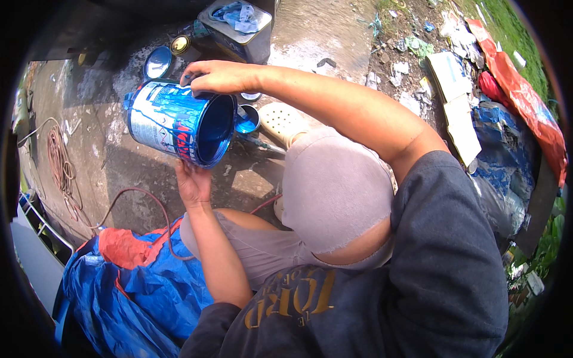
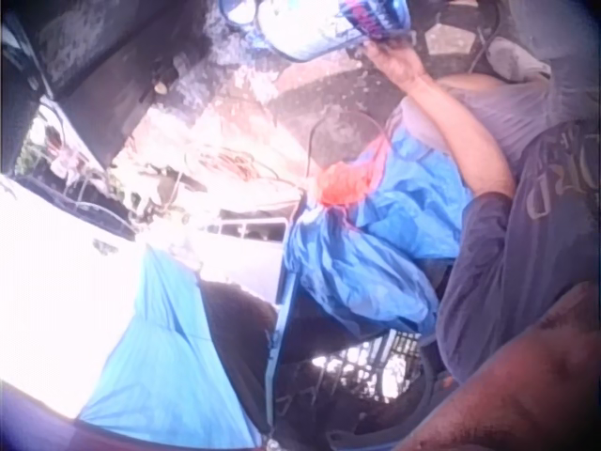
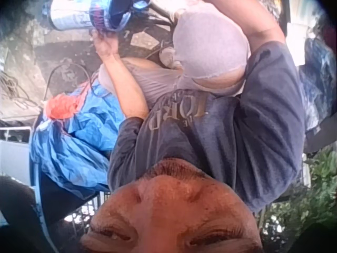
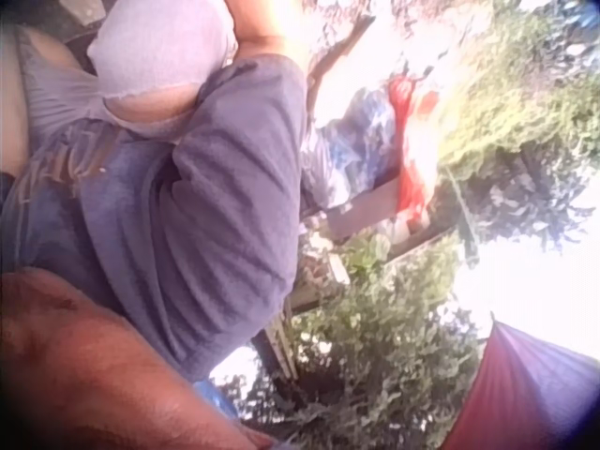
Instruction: The person sits on the ground and mixes blue paint in a small metal cup using a stick. They retrieve a small paint can from a drawer, open it, and pour some of its contents into the cup. They then pour more blue paint from a larger bucket into the cup and continue stirring.
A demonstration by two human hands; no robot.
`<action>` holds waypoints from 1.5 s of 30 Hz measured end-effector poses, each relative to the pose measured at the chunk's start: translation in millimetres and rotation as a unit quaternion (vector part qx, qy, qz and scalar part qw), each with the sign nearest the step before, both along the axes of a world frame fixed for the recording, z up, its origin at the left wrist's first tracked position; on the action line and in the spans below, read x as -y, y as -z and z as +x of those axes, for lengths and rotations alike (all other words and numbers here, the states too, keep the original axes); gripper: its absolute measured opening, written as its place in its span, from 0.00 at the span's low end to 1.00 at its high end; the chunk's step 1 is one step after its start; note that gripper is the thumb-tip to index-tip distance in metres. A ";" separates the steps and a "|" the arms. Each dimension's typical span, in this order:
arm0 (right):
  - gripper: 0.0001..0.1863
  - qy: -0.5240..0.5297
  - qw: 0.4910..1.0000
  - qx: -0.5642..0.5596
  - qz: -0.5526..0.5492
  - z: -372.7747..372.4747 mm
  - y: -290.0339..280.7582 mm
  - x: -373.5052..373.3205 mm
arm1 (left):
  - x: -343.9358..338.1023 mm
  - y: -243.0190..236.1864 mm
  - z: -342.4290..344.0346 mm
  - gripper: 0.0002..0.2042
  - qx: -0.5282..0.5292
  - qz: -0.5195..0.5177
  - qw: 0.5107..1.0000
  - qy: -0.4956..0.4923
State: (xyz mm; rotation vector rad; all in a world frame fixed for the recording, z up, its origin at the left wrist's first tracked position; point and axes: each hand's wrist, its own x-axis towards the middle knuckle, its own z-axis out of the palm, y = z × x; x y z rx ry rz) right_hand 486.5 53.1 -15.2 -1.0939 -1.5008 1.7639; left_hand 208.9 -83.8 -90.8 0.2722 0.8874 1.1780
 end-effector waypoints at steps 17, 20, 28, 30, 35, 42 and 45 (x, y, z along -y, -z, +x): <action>0.24 0.003 1.000 0.018 -0.002 5.9 -7.2 7.1 | 2.4 -3.5 -1.9 0.27 0.017 -0.006 1.000 -0.004; 0.24 0.003 1.000 0.014 0.012 6.1 -5.3 5.9 | 2.3 -3.8 -0.7 0.28 0.006 -0.003 1.000 0.001; 0.24 0.010 1.000 0.009 -0.006 7.6 -9.3 11.3 | 2.3 0.0 -6.2 0.29 0.015 -0.004 1.000 0.017; 0.24 0.007 1.000 0.014 -0.002 8.9 -8.1 11.9 | 2.1 0.0 -4.9 0.29 0.020 0.002 1.000 0.018; 0.24 0.011 1.000 0.027 0.009 10.3 -10.6 11.3 | 2.0 -0.1 -3.6 0.29 0.022 0.007 1.000 0.019; 0.24 0.023 0.999 0.023 0.009 11.0 -2.8 10.9 | -1.9 -0.7 -2.6 0.28 0.015 -0.010 1.000 0.016; 0.24 0.030 0.999 0.025 0.001 11.2 -2.6 12.0 | -4.2 -2.3 -1.6 0.28 0.014 -0.007 1.000 0.014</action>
